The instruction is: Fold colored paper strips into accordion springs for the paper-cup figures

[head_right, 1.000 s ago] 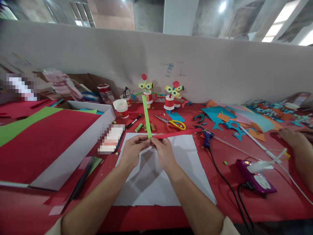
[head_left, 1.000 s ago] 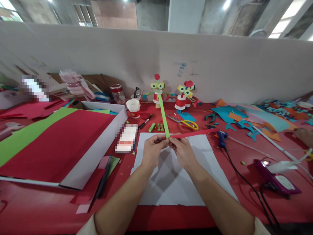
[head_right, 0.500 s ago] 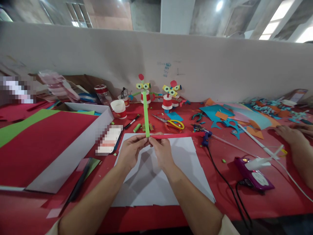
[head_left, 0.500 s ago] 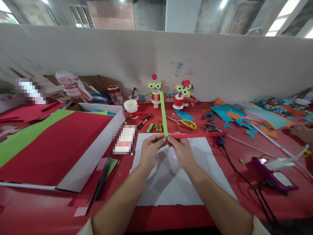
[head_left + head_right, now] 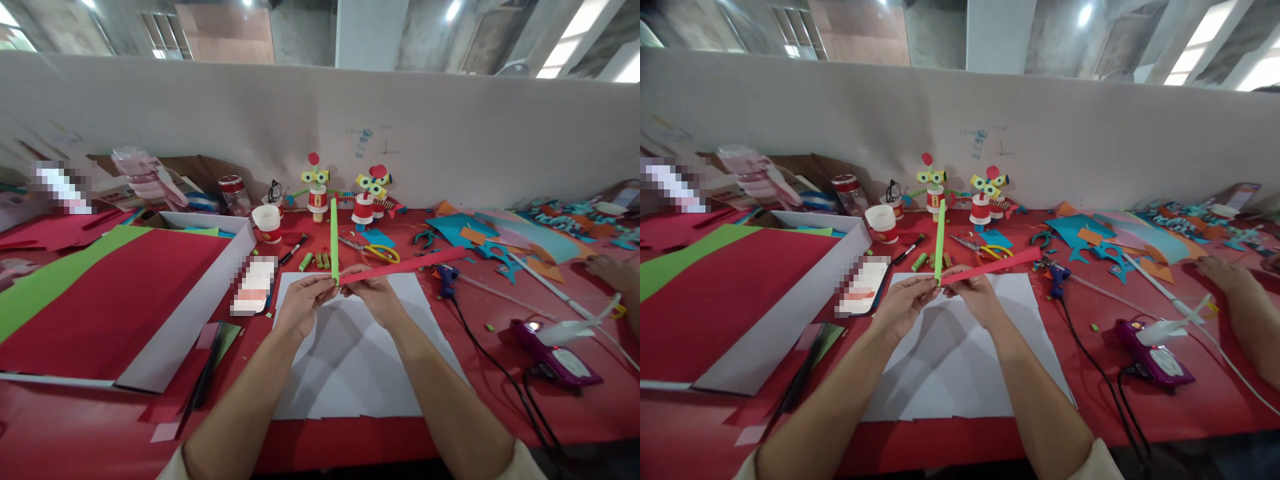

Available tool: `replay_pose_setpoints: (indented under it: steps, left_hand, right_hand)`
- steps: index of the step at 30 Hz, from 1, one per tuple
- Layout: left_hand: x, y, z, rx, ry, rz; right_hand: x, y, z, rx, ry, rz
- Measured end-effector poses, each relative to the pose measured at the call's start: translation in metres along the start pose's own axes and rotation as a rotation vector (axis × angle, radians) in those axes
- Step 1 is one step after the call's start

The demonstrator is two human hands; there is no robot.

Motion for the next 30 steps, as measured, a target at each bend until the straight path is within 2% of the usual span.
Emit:
replay_pose_setpoints:
  steps: [7, 11, 16, 30]
  left_hand:
    - [0.001, 0.004, -0.001, -0.046, -0.001, 0.093]
    - [0.007, 0.006, -0.004, -0.026, 0.011, 0.159]
    - [0.010, 0.012, -0.004, -0.084, 0.042, 0.227]
    - [0.012, 0.008, -0.003, -0.044, 0.059, 0.288]
  right_hand:
    - [0.007, 0.000, 0.003, -0.099, 0.032, -0.028]
    - [0.004, -0.004, 0.001, -0.067, 0.056, -0.091]
    - [0.000, -0.004, 0.000, -0.031, 0.082, -0.144]
    - [0.002, -0.007, -0.002, 0.013, 0.100, -0.134]
Point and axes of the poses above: each hand's wrist, its own z-axis towards the middle knuckle, its own y-axis out of the palm, x = y × z, the point moved 9 cm from there along z, towards the middle knuckle, and after that the axes turned 14 degrees about -x, right-handed, at the moved point
